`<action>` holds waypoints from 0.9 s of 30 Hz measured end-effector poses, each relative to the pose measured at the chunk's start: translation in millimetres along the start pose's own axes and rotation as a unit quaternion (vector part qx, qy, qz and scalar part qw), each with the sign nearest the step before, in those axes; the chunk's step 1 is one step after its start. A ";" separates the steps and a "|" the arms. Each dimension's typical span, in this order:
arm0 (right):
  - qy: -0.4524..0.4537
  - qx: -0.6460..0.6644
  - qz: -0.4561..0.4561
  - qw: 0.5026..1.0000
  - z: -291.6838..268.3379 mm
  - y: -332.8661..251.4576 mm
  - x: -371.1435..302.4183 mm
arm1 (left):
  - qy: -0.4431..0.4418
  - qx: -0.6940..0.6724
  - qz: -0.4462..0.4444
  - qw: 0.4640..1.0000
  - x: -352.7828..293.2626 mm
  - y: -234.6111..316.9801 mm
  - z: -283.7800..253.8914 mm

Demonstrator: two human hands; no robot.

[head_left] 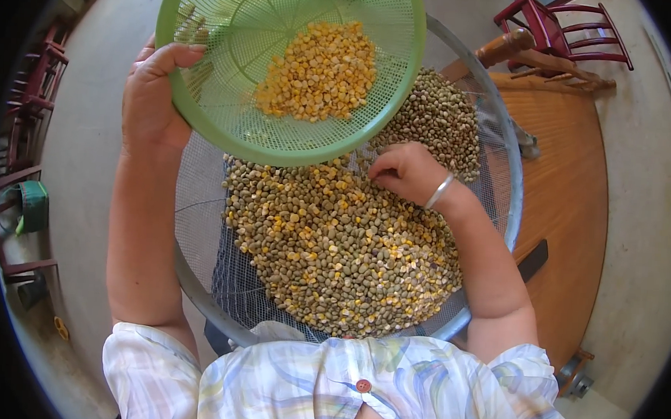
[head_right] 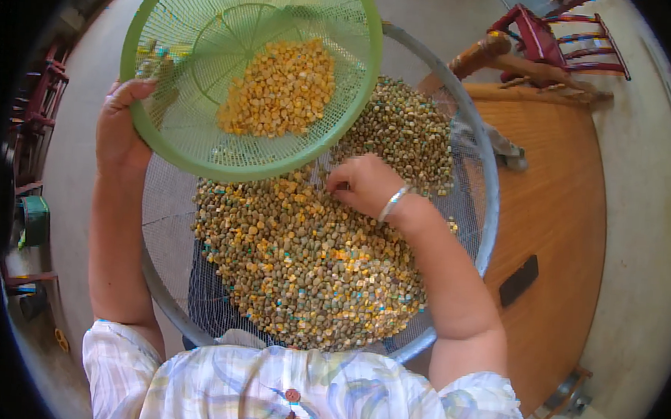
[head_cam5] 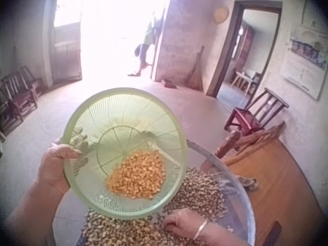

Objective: The recorder is sorting and cleaning grains from a large sieve, moving separated corn kernels into a smaller green plastic basket.

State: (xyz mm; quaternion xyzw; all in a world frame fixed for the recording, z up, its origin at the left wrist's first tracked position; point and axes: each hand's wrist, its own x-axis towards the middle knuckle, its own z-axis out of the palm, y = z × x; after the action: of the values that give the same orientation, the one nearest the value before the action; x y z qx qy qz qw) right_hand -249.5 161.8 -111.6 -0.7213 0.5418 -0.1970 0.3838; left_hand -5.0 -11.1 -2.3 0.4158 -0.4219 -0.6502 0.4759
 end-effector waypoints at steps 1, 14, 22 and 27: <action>-0.002 -0.023 0.023 0.999 7.9 1.4 2.8 | 0.001 0.003 0.001 1.000 0.1 0.6 -0.7; 0.020 -0.014 0.039 0.999 3.3 -2.9 3.9 | -0.002 -0.002 -0.004 1.000 1.4 -1.0 -3.7; 0.121 0.458 0.094 0.876 -24.9 -24.8 2.7 | -0.003 0.007 -0.006 1.000 0.6 -0.8 -3.2; 0.179 0.500 0.107 0.841 -15.6 -26.7 10.9 | -0.006 0.002 -0.007 1.000 0.4 -0.1 -0.3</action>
State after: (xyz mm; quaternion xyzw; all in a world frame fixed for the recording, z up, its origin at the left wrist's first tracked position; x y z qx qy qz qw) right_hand -240.0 149.5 -82.8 -0.3210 0.5030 -0.5244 0.6074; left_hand -4.9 -11.5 -2.5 0.4153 -0.4236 -0.6551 0.4679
